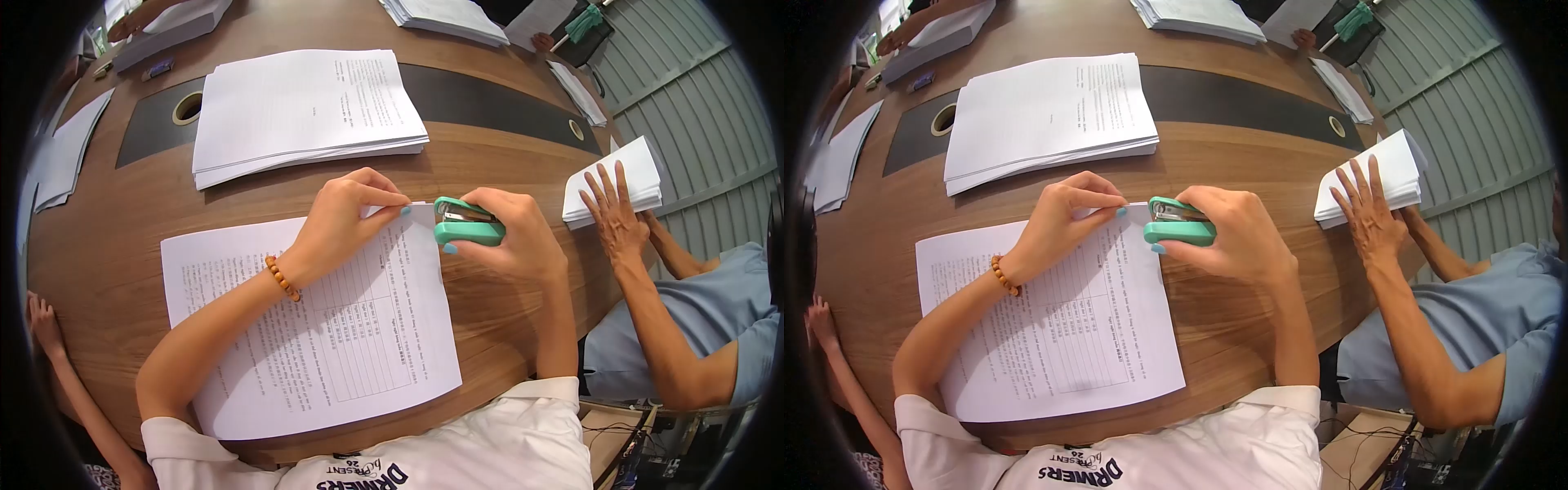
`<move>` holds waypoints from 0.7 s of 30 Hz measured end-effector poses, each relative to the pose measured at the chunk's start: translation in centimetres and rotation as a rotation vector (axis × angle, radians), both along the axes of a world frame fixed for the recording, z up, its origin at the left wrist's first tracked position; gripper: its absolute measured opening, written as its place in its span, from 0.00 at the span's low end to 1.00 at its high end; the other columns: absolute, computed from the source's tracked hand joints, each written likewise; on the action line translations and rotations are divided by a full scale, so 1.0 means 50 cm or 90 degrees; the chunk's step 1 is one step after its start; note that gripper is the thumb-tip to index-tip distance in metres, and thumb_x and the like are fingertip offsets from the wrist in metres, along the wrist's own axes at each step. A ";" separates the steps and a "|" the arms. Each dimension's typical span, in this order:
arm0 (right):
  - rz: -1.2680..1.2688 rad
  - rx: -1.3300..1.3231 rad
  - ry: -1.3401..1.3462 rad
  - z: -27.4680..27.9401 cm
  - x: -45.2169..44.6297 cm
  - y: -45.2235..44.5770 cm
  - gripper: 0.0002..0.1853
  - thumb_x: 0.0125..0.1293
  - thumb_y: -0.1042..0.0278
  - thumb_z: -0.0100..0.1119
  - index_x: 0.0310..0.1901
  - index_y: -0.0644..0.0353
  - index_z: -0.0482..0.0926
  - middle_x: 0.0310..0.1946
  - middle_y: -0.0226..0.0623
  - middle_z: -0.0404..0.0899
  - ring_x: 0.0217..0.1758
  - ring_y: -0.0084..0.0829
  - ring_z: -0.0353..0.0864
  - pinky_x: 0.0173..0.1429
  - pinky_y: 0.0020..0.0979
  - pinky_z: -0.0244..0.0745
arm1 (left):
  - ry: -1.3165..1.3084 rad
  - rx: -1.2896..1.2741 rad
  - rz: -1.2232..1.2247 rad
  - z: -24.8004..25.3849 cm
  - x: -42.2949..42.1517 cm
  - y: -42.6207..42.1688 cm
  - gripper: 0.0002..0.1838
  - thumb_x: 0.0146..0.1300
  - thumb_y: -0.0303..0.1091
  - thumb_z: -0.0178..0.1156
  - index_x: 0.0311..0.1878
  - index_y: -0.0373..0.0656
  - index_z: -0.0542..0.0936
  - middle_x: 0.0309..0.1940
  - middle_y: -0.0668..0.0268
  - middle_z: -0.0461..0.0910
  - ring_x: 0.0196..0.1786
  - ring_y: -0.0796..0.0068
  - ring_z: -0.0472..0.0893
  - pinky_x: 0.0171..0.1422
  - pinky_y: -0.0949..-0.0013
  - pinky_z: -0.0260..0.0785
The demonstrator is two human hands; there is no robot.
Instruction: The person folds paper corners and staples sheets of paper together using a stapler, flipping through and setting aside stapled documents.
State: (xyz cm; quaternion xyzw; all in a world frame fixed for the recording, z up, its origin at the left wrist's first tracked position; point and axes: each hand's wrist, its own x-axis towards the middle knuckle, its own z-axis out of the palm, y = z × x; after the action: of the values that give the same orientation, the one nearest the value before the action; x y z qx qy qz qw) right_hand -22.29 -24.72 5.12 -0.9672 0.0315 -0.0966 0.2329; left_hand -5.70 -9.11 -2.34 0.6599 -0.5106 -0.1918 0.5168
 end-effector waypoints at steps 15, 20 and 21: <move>0.038 -0.059 0.050 -0.002 0.036 -0.003 0.17 0.48 0.60 0.70 0.31 0.65 0.77 0.23 0.43 0.78 0.25 0.39 0.78 0.30 0.32 0.70 | 0.000 0.015 -0.006 0.007 -0.003 0.003 0.10 0.55 0.26 0.64 0.41 0.45 0.85 0.39 0.64 0.80 0.39 0.71 0.79 0.44 0.71 0.73; 0.045 -0.046 0.048 -0.002 0.040 -0.004 0.18 0.51 0.56 0.68 0.29 0.64 0.77 0.22 0.43 0.78 0.24 0.39 0.79 0.31 0.33 0.71 | -0.002 0.032 -0.002 0.010 -0.003 0.003 0.10 0.55 0.27 0.64 0.41 0.45 0.85 0.39 0.64 0.81 0.39 0.72 0.79 0.44 0.72 0.74; 0.048 -0.045 0.043 -0.003 0.040 -0.004 0.19 0.53 0.53 0.67 0.28 0.64 0.77 0.20 0.44 0.78 0.23 0.39 0.79 0.31 0.34 0.72 | -0.002 0.032 -0.002 0.012 -0.003 0.004 0.10 0.55 0.27 0.64 0.41 0.45 0.85 0.39 0.64 0.81 0.39 0.72 0.79 0.44 0.72 0.74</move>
State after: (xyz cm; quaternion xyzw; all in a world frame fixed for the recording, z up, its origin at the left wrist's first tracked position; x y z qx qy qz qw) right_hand -20.28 -24.93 4.99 -0.9779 -0.0008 -0.0560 0.2013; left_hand -5.86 -8.93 -1.76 0.6721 -0.5077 -0.2043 0.4988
